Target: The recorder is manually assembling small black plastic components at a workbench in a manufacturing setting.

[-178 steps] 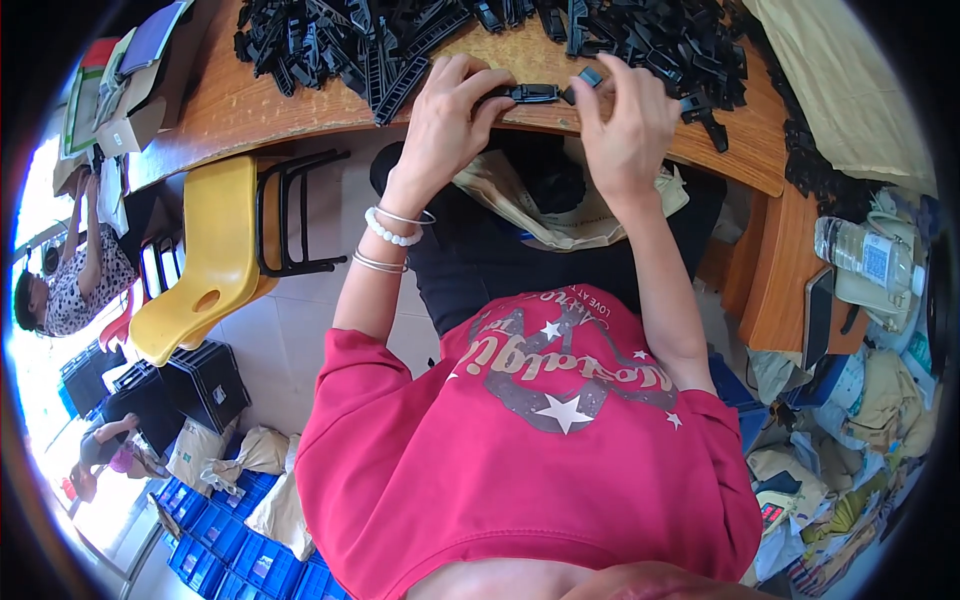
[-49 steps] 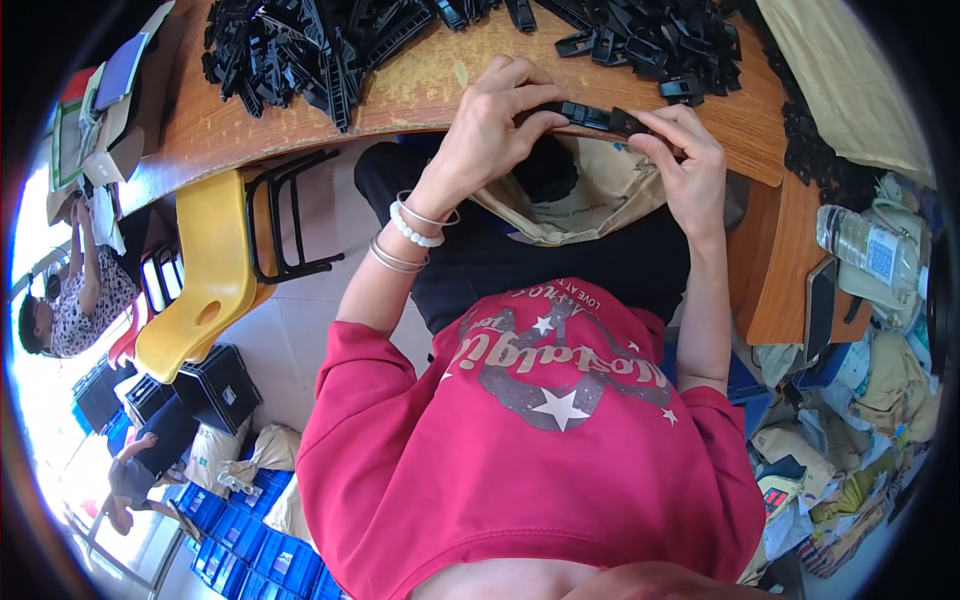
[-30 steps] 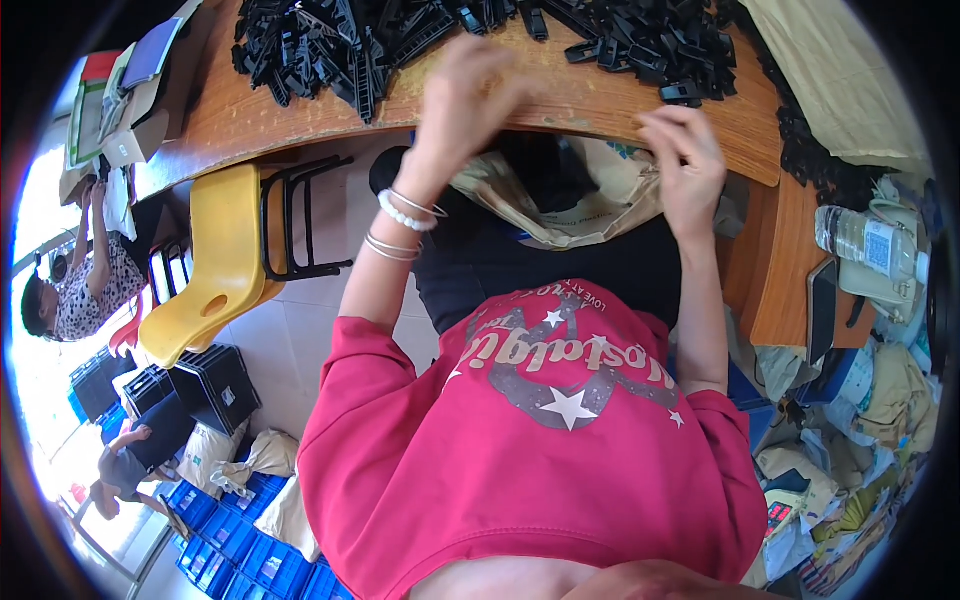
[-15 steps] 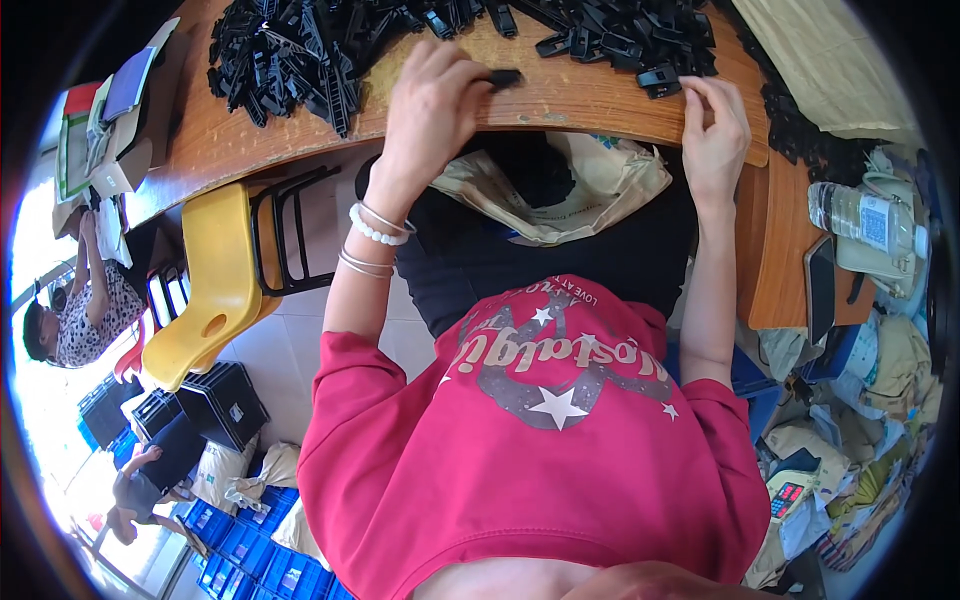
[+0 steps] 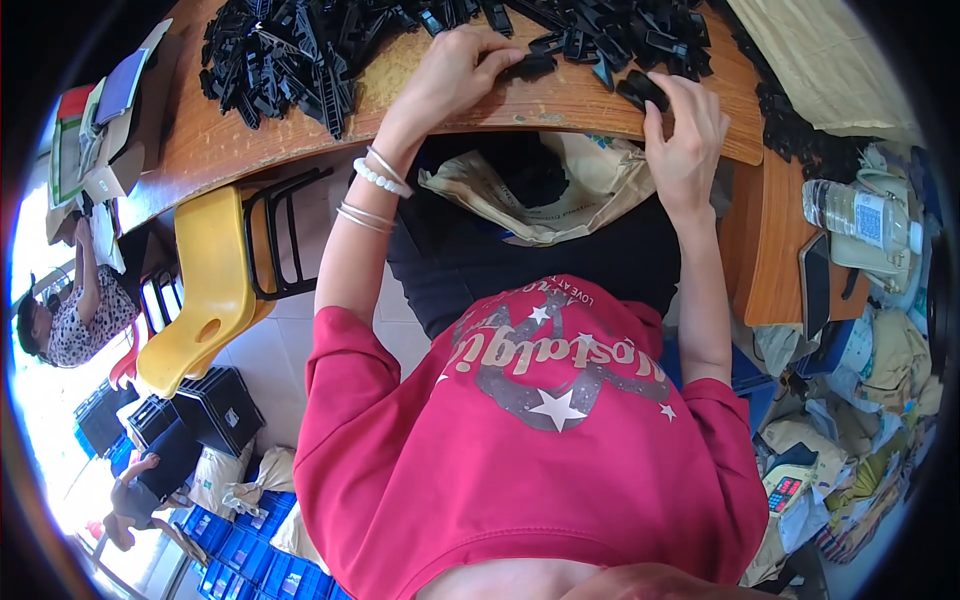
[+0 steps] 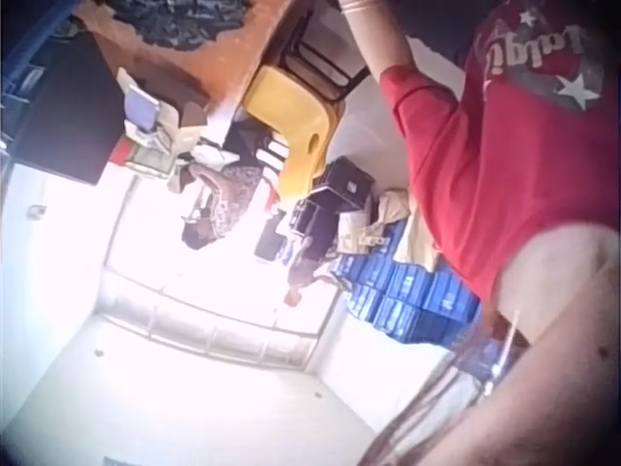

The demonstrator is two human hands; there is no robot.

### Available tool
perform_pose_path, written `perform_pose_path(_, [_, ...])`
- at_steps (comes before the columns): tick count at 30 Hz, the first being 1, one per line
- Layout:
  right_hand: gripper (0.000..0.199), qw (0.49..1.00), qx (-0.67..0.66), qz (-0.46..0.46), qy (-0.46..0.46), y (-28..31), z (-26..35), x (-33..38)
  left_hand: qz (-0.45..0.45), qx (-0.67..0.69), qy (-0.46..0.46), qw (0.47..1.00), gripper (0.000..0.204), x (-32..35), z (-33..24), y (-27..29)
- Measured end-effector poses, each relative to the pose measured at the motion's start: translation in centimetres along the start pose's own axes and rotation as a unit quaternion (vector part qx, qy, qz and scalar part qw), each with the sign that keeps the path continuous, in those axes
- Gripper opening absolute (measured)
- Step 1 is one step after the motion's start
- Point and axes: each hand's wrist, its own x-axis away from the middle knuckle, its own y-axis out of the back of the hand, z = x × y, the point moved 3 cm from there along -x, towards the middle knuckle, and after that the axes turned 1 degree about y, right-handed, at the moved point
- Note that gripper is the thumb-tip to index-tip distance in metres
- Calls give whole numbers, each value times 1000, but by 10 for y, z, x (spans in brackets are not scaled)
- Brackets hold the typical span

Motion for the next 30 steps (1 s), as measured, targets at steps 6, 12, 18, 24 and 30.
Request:
perform_pose_path(6, [25, 997, 10, 59, -46, -3, -7, -4, -105, -160, -4, 982, 24, 13, -20, 8])
perform_pose_path(12, [23, 994, -5, 104, -45, -3, -20, -12, -67, -90, -36, 993, 24, 49, -24, 2])
perform_pose_path(18, [23, 982, -152, 45, -99, 10, -19, -9, -42, -36, -87, 995, 25, 45, -37, -17])
perform_pose_path(24, [26, 911, -356, 154, -138, 0, 12, 7, -39, -37, -100, 994, 26, 43, -39, -20])
perform_pose_path(30, [23, 929, -319, 125, -137, 2, 15, 10, -40, -20, -106, 993, 24, 41, -36, -24])
